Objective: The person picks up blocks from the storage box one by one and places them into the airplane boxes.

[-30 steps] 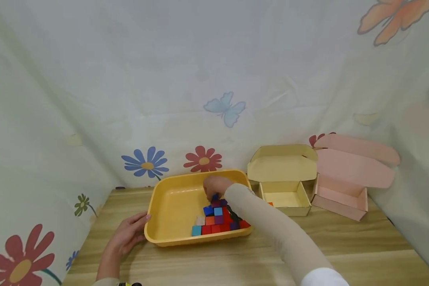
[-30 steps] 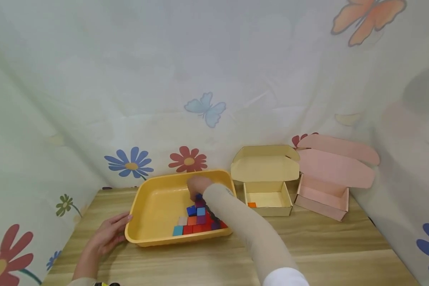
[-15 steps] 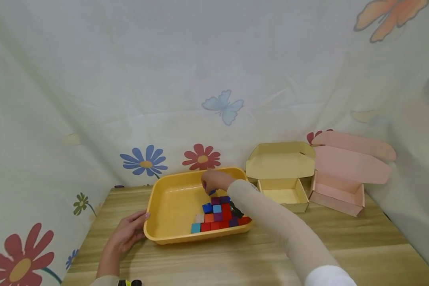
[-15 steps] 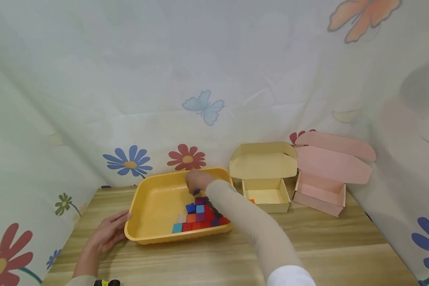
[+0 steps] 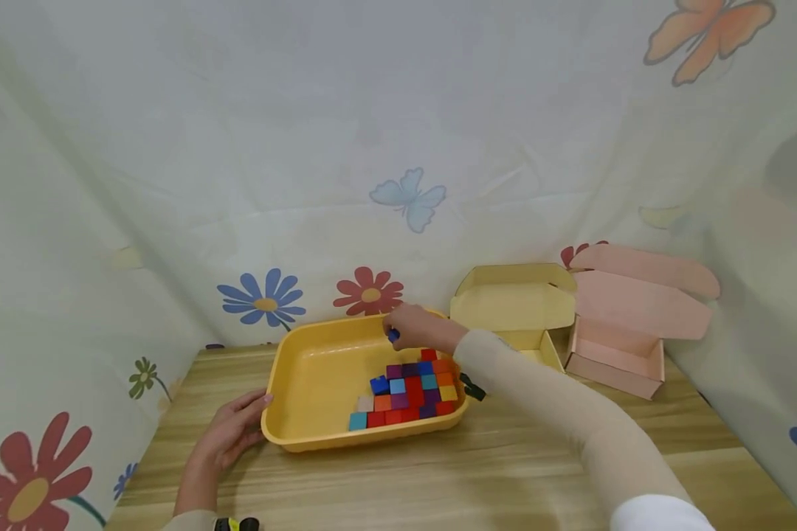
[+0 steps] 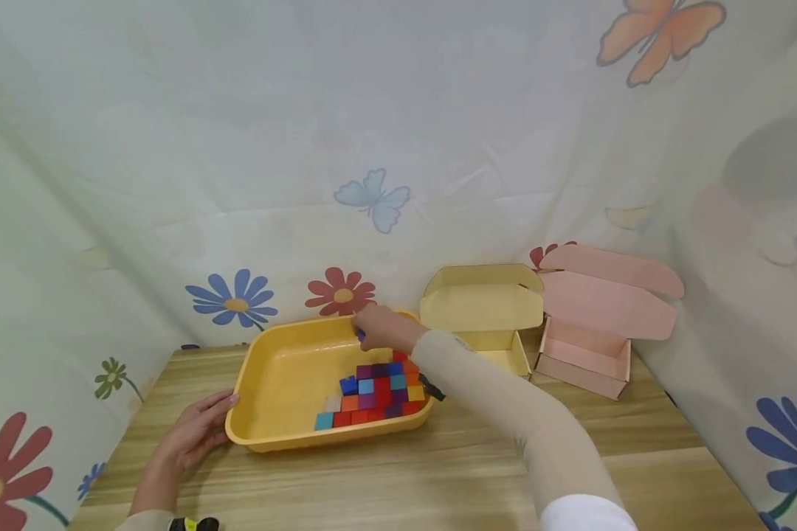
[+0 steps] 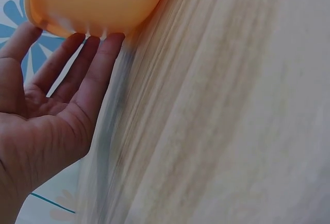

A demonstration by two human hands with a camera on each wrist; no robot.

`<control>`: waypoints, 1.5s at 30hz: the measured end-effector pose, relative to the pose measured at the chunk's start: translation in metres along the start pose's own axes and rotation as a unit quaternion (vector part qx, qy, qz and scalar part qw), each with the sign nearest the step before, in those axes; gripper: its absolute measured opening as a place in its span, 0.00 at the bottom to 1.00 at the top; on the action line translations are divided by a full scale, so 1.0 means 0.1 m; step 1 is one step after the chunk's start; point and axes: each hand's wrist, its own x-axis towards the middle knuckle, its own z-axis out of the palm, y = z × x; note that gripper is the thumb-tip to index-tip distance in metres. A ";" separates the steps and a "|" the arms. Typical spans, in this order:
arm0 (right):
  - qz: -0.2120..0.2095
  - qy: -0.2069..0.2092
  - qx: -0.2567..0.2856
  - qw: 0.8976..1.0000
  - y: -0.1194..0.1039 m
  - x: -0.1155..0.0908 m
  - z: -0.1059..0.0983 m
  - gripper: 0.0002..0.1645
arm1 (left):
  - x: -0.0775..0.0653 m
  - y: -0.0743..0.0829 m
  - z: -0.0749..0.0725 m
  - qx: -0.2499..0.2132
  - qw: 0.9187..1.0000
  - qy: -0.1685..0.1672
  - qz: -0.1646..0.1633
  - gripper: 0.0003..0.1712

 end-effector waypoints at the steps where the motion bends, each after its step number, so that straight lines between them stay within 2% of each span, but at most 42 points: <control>1: -0.005 0.007 -0.007 1.000 0.03 -0.04 0.00 0.15 | 0.00 0.00 0.00 0.001 1.000 -0.001 -0.001 0.44; 7: -0.027 0.021 -0.012 0.999 0.21 -0.31 -0.04 0.18 | 0.00 0.01 -0.01 0.005 1.000 0.007 -0.002 0.43; 16: -0.050 0.042 -0.033 0.997 0.61 -0.77 -0.18 0.16 | -0.05 0.04 0.05 0.010 1.000 0.009 0.002 0.44; 19: -0.061 0.040 -0.042 0.996 0.76 -0.88 -0.20 0.14 | -0.08 0.04 0.06 0.010 1.000 0.019 0.004 0.44; 22: -0.068 0.018 -0.042 0.997 0.87 -0.99 -0.25 0.11 | -0.09 0.05 0.06 0.008 1.000 0.026 0.003 0.44; 24: -0.059 -0.011 -0.037 0.998 0.92 -1.07 -0.30 0.09 | -0.09 0.05 0.07 0.011 1.000 0.025 -0.002 0.45; 27: -0.020 -0.066 -0.036 0.997 0.99 -1.19 -0.36 0.07 | -0.08 0.07 0.09 0.021 0.999 0.021 -0.010 0.46; 32: 0.045 -0.122 -0.041 0.991 1.10 -1.26 -0.30 0.05 | -0.10 0.14 0.11 0.052 0.998 0.016 -0.019 0.45; 39: 0.080 -0.136 0.030 0.987 1.18 -1.25 -0.14 0.11 | -0.15 0.18 0.15 0.075 0.997 0.019 -0.027 0.40; 45: 0.109 -0.134 0.097 0.980 1.20 -1.19 -0.13 0.14 | -0.15 0.22 0.16 0.074 0.997 0.011 -0.012 0.39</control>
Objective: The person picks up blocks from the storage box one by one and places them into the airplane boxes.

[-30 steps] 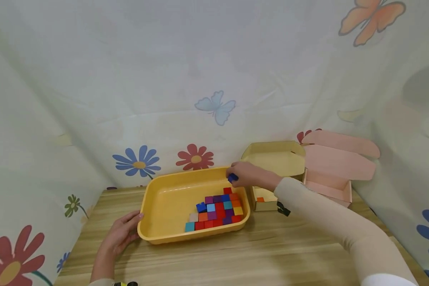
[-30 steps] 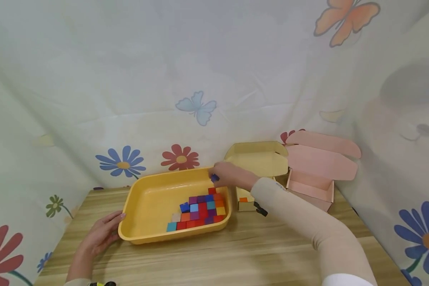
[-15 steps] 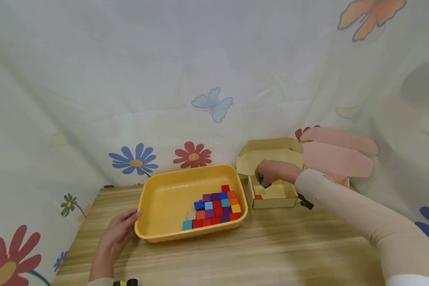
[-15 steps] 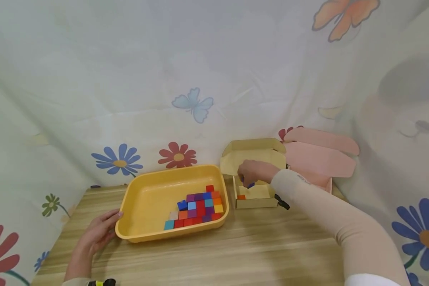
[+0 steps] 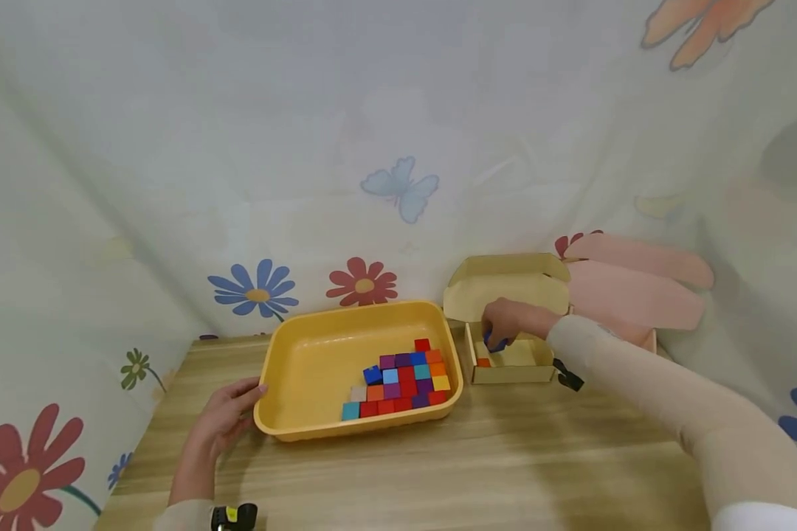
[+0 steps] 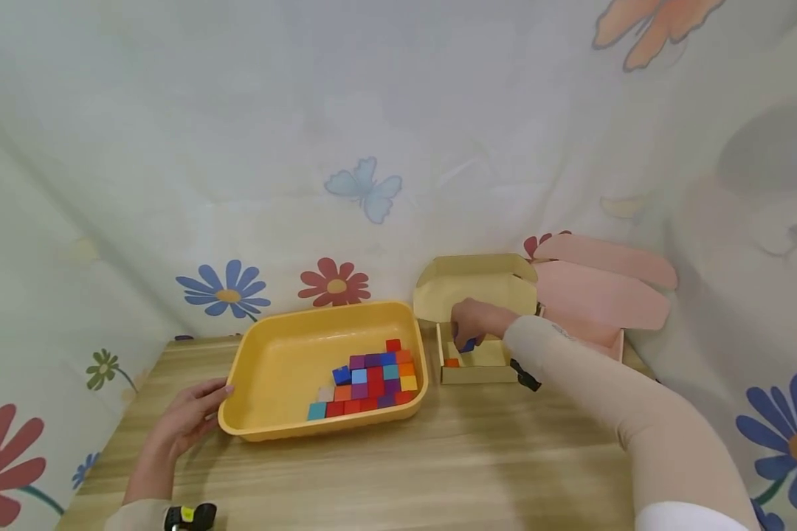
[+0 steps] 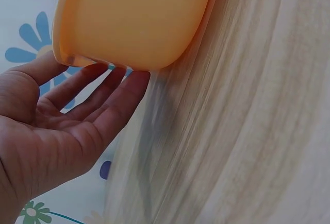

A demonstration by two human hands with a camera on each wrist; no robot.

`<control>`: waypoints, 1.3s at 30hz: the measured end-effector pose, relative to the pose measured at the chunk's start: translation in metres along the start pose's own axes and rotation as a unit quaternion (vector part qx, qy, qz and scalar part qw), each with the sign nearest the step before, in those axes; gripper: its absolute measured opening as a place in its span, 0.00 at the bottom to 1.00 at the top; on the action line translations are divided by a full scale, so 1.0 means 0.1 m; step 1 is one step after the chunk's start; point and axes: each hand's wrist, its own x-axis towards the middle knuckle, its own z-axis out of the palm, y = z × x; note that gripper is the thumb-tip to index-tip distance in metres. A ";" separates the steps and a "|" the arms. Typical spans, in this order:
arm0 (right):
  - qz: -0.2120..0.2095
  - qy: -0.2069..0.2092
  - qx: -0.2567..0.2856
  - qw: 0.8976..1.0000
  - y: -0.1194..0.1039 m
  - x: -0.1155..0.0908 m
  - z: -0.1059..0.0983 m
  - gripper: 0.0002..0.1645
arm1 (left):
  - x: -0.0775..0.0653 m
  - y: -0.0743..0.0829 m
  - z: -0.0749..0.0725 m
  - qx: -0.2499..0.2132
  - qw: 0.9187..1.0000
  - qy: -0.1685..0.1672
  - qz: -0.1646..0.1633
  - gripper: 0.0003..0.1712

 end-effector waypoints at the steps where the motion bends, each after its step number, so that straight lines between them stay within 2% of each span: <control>1: 0.003 -0.002 0.009 1.000 0.00 0.02 -0.01 0.14 | 0.00 0.01 -0.01 0.002 1.000 0.000 0.002 0.39; 7: 0.039 -0.027 0.057 0.997 -0.04 0.15 -0.02 0.16 | 0.00 -0.01 -0.05 0.009 1.000 0.009 -0.004 0.40; 14: 0.068 -0.028 0.092 0.993 -0.04 0.18 0.09 0.05 | 0.00 -0.04 0.02 0.005 1.000 0.004 -0.001 0.39; 18: 0.051 -0.030 0.137 0.989 -0.01 0.17 0.18 0.07 | -0.02 -0.03 0.01 0.014 1.000 0.006 0.000 0.40; 23: 0.022 -0.007 0.139 0.990 0.05 0.10 0.22 0.18 | -0.01 0.01 -0.02 0.017 1.000 0.006 0.008 0.40; 26: 0.017 0.003 0.142 0.990 0.10 0.08 0.25 0.18 | 0.02 0.02 -0.02 0.012 1.000 0.000 0.013 0.40; 30: -0.003 -0.006 0.148 0.989 0.11 0.04 0.25 0.21 | 0.03 0.02 -0.02 0.014 1.000 0.005 0.012 0.40; 33: -0.030 0.006 0.099 0.995 0.10 -0.01 0.20 0.23 | 0.03 0.01 -0.01 0.015 1.000 0.005 0.011 0.40; 35: -0.064 0.036 0.022 0.997 0.09 -0.06 0.15 0.21 | 0.03 0.01 -0.01 0.015 1.000 0.002 0.012 0.41; 37: -0.096 0.079 -0.054 0.991 0.06 -0.13 0.11 0.20 | 0.03 0.01 0.00 0.015 1.000 0.001 0.013 0.41; 39: -0.119 0.122 -0.111 0.979 0.02 -0.19 0.10 0.24 | 0.03 0.02 0.00 0.016 1.000 0.002 0.014 0.40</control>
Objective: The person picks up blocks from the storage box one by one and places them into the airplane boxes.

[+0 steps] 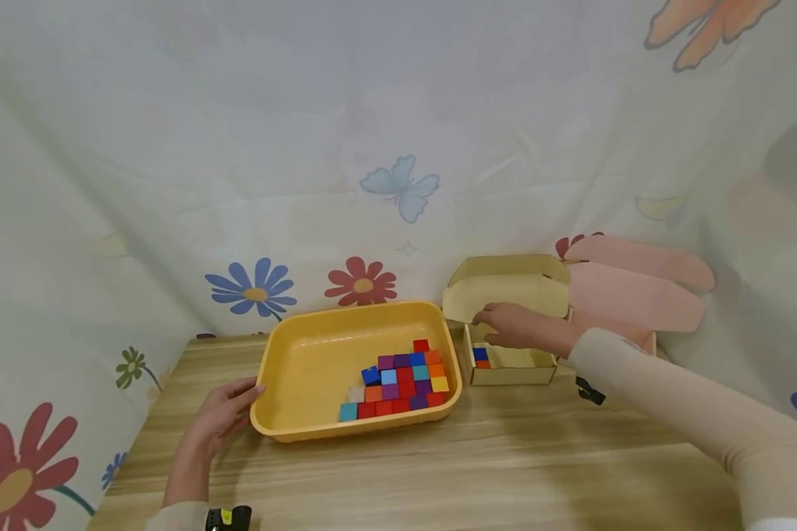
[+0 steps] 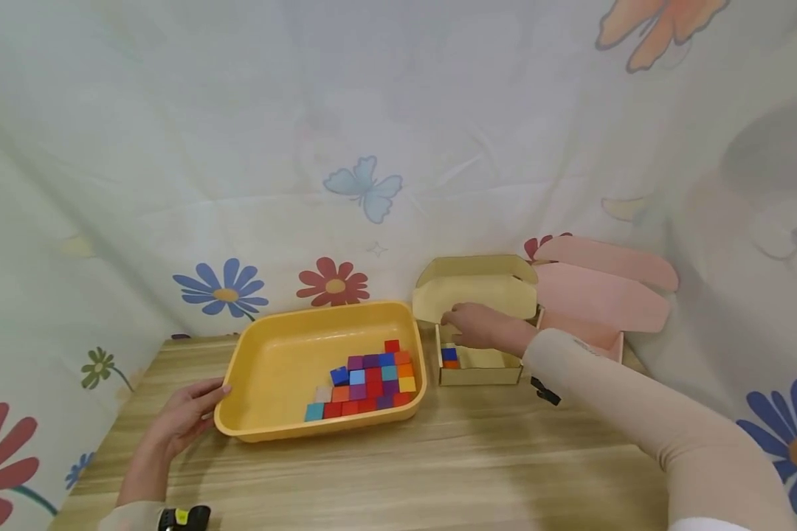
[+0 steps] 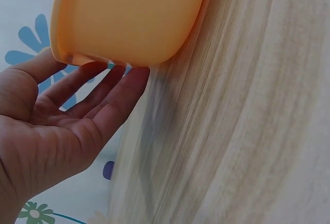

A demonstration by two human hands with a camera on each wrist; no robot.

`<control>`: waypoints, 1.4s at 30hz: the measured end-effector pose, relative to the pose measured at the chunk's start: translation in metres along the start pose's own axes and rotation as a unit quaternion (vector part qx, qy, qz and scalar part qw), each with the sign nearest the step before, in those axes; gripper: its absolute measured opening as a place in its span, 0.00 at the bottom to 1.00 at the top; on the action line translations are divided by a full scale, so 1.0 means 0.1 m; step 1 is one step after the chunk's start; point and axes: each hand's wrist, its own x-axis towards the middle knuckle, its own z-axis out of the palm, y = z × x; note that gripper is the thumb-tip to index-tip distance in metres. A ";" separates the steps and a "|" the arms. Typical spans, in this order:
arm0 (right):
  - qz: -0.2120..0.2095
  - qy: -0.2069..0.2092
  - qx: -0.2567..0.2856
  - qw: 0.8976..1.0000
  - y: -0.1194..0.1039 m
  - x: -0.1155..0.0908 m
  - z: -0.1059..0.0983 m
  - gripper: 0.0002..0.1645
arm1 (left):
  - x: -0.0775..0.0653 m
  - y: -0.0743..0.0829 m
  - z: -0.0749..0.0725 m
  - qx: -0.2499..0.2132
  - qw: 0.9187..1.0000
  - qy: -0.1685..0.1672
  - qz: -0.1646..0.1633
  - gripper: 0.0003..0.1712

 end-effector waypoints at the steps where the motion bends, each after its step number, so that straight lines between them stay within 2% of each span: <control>1: -0.008 0.015 -0.015 1.000 -0.04 -0.02 -0.01 0.26 | 0.00 0.00 0.00 0.000 1.000 0.001 0.001 0.40; 6: -0.045 0.056 -0.060 0.996 -0.18 -0.03 0.04 0.41 | 0.00 0.01 -0.03 0.014 1.000 0.001 0.004 0.38; 10: -0.078 0.045 -0.070 0.994 -0.33 0.07 0.09 0.43 | -0.01 0.01 -0.02 0.016 1.000 0.000 0.001 0.37; 15: -0.099 0.009 -0.077 0.992 -0.57 0.30 0.08 0.43 | -0.03 -0.01 -0.02 0.013 1.000 0.000 -0.002 0.37; 22: -0.105 -0.027 -0.078 0.991 -0.87 0.69 0.15 0.41 | -0.01 0.01 -0.02 0.015 1.000 0.007 -0.006 0.37; 30: -0.149 -0.063 -0.084 0.983 -1.17 1.04 0.25 0.36 | 0.01 0.00 0.01 0.004 1.000 0.004 0.003 0.38; 35: -0.185 -0.079 -0.097 0.975 -1.27 1.25 0.32 0.31 | -0.01 -0.01 -0.01 0.001 1.000 0.006 0.005 0.40; 38: -0.208 -0.087 -0.085 0.971 -1.30 1.37 0.35 0.27 | -0.02 -0.01 -0.01 0.001 1.000 0.007 0.002 0.40; 42: -0.217 -0.096 -0.060 0.970 -1.32 1.48 0.36 0.24 | -0.02 -0.01 -0.01 -0.002 1.000 0.007 0.001 0.39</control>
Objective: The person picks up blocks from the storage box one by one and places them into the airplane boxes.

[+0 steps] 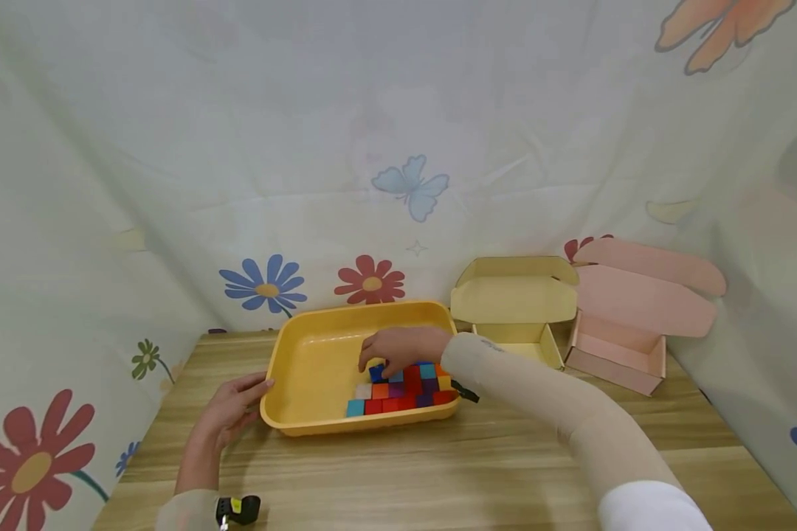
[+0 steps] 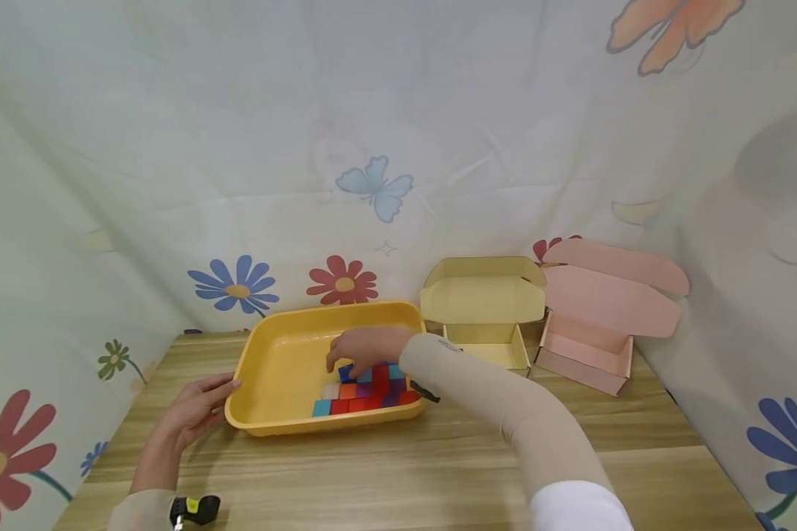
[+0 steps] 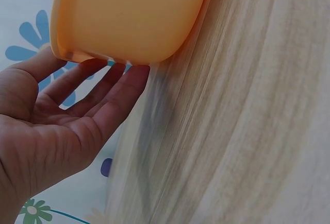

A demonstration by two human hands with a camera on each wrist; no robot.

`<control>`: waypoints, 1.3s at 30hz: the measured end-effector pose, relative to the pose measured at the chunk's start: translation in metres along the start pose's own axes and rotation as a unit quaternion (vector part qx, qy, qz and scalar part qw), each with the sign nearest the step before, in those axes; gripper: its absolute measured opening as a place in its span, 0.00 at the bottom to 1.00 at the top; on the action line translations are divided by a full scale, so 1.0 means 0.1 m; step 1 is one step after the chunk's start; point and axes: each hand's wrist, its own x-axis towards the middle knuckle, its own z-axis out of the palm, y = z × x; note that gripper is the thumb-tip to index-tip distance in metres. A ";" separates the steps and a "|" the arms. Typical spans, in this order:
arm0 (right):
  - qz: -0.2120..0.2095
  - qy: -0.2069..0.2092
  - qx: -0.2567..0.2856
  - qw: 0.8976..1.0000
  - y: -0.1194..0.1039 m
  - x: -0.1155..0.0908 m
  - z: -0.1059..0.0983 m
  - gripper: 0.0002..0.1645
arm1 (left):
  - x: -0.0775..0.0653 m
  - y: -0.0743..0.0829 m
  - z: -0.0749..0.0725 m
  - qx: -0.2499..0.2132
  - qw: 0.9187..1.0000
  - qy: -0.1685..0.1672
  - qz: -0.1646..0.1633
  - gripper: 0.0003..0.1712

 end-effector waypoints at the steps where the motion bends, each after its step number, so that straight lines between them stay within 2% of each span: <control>1: 0.000 -0.001 0.003 1.000 0.01 0.02 0.00 0.23 | 0.00 0.00 0.00 -0.004 1.000 0.001 0.000 0.38; 9: 0.011 -0.021 0.010 1.000 0.02 0.10 -0.01 0.20 | 0.02 -0.01 -0.01 -0.015 1.000 0.002 0.001 0.38; 14: -0.002 -0.025 -0.022 0.999 0.03 0.16 -0.02 0.16 | 0.04 0.00 -0.01 -0.017 1.000 -0.004 0.009 0.39; 20: -0.027 0.005 -0.079 0.997 0.00 0.31 0.05 0.15 | 0.03 0.00 -0.02 -0.022 1.000 -0.007 0.007 0.38; 24: -0.030 0.026 -0.090 0.995 -0.03 0.38 0.11 0.16 | 0.01 -0.03 -0.01 -0.025 1.000 -0.007 0.006 0.38; 28: -0.028 0.024 -0.088 0.995 -0.08 0.41 0.10 0.16 | -0.01 -0.06 0.01 -0.032 0.999 -0.008 0.010 0.37; 30: -0.026 0.021 -0.081 0.996 -0.10 0.42 0.08 0.18 | -0.02 -0.06 0.01 -0.032 0.999 -0.004 0.010 0.37; 36: -0.007 0.009 -0.051 0.999 -0.08 0.46 0.04 0.32 | -0.01 -0.06 0.00 -0.029 0.999 -0.008 0.016 0.36; 39: -0.012 0.004 -0.049 0.999 -0.08 0.47 0.05 0.33 | -0.02 -0.07 0.00 -0.031 0.999 -0.009 0.018 0.36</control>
